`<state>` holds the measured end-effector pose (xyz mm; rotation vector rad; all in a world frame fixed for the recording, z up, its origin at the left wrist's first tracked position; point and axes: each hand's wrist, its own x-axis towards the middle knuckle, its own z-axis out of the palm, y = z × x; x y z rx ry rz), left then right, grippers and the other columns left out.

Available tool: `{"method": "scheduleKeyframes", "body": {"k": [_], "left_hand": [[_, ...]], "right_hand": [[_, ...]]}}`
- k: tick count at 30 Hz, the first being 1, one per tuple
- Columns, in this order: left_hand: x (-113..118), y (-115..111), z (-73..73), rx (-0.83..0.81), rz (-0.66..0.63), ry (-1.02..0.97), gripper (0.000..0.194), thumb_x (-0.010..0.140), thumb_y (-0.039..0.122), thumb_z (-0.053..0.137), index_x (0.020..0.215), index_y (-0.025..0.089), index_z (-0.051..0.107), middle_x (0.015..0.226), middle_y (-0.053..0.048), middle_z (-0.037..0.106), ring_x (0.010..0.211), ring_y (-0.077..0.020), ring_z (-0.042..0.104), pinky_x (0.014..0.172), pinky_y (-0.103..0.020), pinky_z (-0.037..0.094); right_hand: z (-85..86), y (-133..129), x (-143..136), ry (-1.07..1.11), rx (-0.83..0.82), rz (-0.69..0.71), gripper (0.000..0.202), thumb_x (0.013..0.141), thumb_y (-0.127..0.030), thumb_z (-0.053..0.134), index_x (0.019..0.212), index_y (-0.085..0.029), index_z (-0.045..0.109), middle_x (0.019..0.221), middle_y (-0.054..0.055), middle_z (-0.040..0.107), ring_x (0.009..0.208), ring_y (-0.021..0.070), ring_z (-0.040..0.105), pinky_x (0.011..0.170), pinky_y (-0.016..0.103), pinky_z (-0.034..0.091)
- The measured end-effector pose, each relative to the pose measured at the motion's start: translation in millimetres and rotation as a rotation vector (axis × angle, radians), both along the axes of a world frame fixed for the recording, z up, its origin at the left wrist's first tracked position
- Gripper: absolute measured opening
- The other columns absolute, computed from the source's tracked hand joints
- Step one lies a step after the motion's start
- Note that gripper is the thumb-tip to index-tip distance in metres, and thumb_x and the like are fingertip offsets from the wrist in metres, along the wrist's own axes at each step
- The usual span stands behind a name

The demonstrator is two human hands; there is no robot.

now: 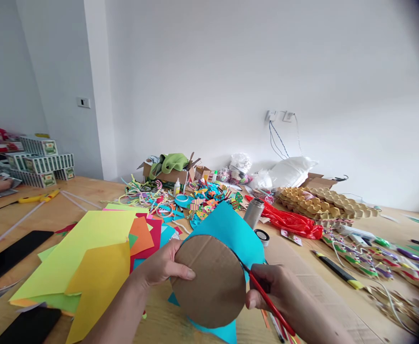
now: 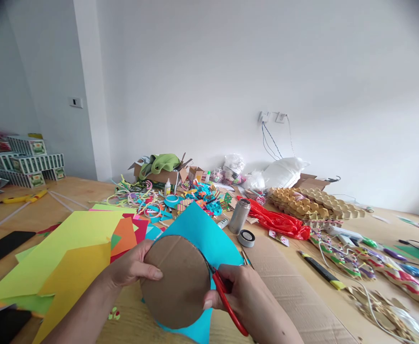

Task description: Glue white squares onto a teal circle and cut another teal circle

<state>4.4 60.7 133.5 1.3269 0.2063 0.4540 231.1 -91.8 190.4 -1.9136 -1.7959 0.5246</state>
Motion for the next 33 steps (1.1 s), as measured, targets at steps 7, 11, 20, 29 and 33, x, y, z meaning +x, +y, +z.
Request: {"method": "scheduleKeyframes", "body": {"k": [7,11,20,29,33], "left_hand": [[0.0,-1.7,0.1,0.003,-0.018,-0.002,0.055,0.059,0.021,0.077,0.113,0.015,0.065,0.098,-0.008,0.071,0.090,-0.0266,0.065,0.079,-0.036,0.050],[-0.3,-3.0,1.8,-0.015,-0.015,0.013,0.054,0.059,0.022,0.077,0.112,0.016,0.065,0.098,-0.008,0.071,0.089,-0.0260,0.065,0.077,-0.033,0.050],[-1.5,-0.4,-0.7,-0.001,-0.016,0.009,0.055,0.059,0.022,0.077,0.113,0.016,0.064,0.100,-0.008,0.071,0.093,-0.0273,0.065,0.080,-0.034,0.050],[-0.6,-2.4,-0.9,-0.021,0.002,-0.012,0.054,0.060,0.022,0.078,0.112,0.016,0.065,0.099,-0.009,0.071,0.091,-0.0269,0.065,0.078,-0.034,0.050],[-1.4,-1.7,-0.9,-0.002,-0.034,0.030,0.057,0.059,0.023,0.078,0.114,0.016,0.064,0.098,-0.008,0.071,0.090,-0.0261,0.065,0.076,-0.032,0.050]], "right_hand": [[-0.2,1.1,3.6,-0.064,-0.068,0.058,0.063,0.072,-0.079,0.048,0.065,-0.017,0.056,0.061,0.001,0.055,0.057,0.0125,0.037,0.052,0.026,0.031],[0.2,0.9,5.4,-0.058,-0.077,0.066,0.070,0.066,-0.086,0.043,0.065,-0.017,0.052,0.060,0.000,0.050,0.058,0.0123,0.032,0.052,0.026,0.028],[-2.2,3.3,5.2,-0.020,-0.018,0.058,0.069,0.061,-0.087,0.046,0.057,-0.018,0.045,0.054,-0.004,0.039,0.057,0.0116,0.026,0.049,0.025,0.023],[-2.9,3.5,5.6,-0.030,-0.043,0.048,0.074,0.058,-0.091,0.040,0.061,-0.018,0.048,0.058,-0.004,0.035,0.059,0.0121,0.024,0.050,0.025,0.024],[1.4,3.4,2.7,-0.023,-0.073,0.076,0.077,0.055,-0.094,0.035,0.062,-0.018,0.047,0.059,-0.004,0.034,0.060,0.0125,0.024,0.050,0.025,0.022]]}}
